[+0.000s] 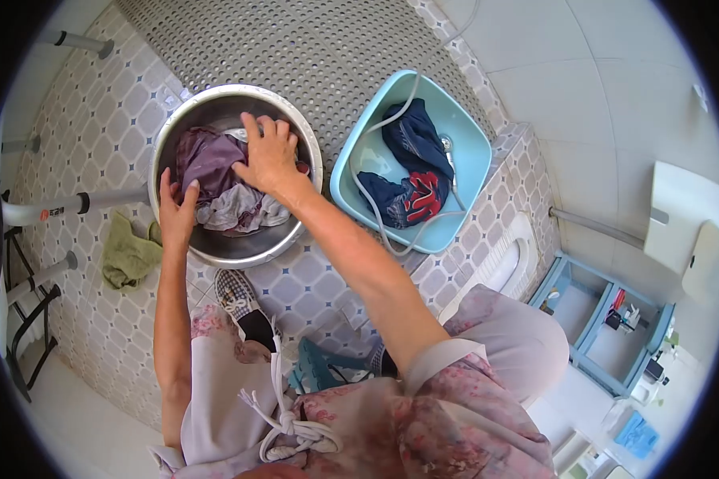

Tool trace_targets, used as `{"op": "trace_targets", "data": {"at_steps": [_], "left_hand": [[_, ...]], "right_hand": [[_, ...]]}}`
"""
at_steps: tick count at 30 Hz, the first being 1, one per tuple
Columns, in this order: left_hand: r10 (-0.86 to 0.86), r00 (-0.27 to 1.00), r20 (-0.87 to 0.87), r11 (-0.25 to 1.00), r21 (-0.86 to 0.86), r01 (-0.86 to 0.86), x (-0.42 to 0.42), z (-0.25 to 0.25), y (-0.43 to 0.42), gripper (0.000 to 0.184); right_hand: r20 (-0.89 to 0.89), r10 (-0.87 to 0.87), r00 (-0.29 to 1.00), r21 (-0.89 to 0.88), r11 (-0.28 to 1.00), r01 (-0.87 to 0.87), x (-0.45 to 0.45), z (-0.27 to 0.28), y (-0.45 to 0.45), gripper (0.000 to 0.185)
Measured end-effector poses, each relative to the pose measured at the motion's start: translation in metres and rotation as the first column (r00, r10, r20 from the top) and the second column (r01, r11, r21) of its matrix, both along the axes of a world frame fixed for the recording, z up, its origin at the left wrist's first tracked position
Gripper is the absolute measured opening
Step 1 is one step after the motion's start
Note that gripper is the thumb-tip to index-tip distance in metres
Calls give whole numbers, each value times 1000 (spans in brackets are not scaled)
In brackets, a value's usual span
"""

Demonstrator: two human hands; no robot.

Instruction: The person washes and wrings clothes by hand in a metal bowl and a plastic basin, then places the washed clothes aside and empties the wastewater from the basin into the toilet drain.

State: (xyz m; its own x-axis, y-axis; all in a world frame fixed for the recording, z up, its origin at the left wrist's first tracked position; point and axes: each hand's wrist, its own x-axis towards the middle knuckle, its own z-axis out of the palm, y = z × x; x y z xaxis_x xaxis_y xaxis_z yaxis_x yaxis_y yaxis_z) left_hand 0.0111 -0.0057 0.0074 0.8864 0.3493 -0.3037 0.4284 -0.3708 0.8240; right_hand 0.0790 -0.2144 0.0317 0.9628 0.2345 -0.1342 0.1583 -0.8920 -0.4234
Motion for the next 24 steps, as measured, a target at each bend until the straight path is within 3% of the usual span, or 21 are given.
{"op": "trace_targets", "data": {"at_steps": [1, 3, 7, 8, 9, 11, 12, 13, 14, 17, 19, 20, 21, 24], "left_hand": [[48, 996, -75, 993, -105, -56, 6, -5, 1, 78], [56, 974, -220, 956, -270, -116, 18, 3, -1, 85], [-18, 993, -114, 983, -186, -4, 16, -26, -5, 87], [-27, 989, -145, 989, -145, 6, 16, -8, -10, 90], [-31, 989, -145, 995, -99, 17, 14, -6, -11, 93], [15, 990, -139, 983, -181, -40, 13, -4, -9, 95], [61, 986, -152, 933, -344, -110, 13, -14, -6, 96], [124, 955, -271, 865, -443, -237, 14, 7, -12, 94], [158, 907, -391, 769, -527, -361, 17, 29, -16, 92], [44, 883, -467, 338, -825, -453, 24, 33, -8, 79], [36, 905, -424, 342, -846, -410, 28, 24, -9, 69], [26, 916, -400, 348, -856, -383, 31, 16, -10, 64], [-100, 909, -405, 216, -901, -377, 30, -10, -1, 48], [-260, 911, -321, 80, -947, -311, 28, -22, 2, 45]], "right_hand": [[112, -26, 993, -35, 999, 30, -9, -6, 5, 87], [92, 137, 986, -107, 986, -127, -26, -22, 14, 91], [4, 270, 963, -230, 937, -262, -10, -35, 12, 88], [-29, 294, 955, -244, 925, -292, -1, -36, 16, 87], [21, 258, 966, -228, 942, -246, 5, -33, 17, 82], [16, 157, 987, -78, 985, -155, 21, -34, 20, 67], [73, 118, 990, -2, 993, -118, 24, -47, 20, 67], [-32, 21, 999, 155, 988, -16, 29, -50, 20, 55], [-115, 60, 992, 304, 952, -23, 29, -46, 18, 50], [-330, 183, 926, 649, 756, 82, 8, 0, 24, 35], [-42, 230, 972, 666, 732, -144, -15, 37, 39, 27], [9, 247, 969, 640, 743, -196, -26, 57, 45, 25], [110, 266, 958, 604, 747, -277, -37, 72, 52, 24], [279, 321, 905, 477, 772, -421, -59, 106, 71, 21]]}}
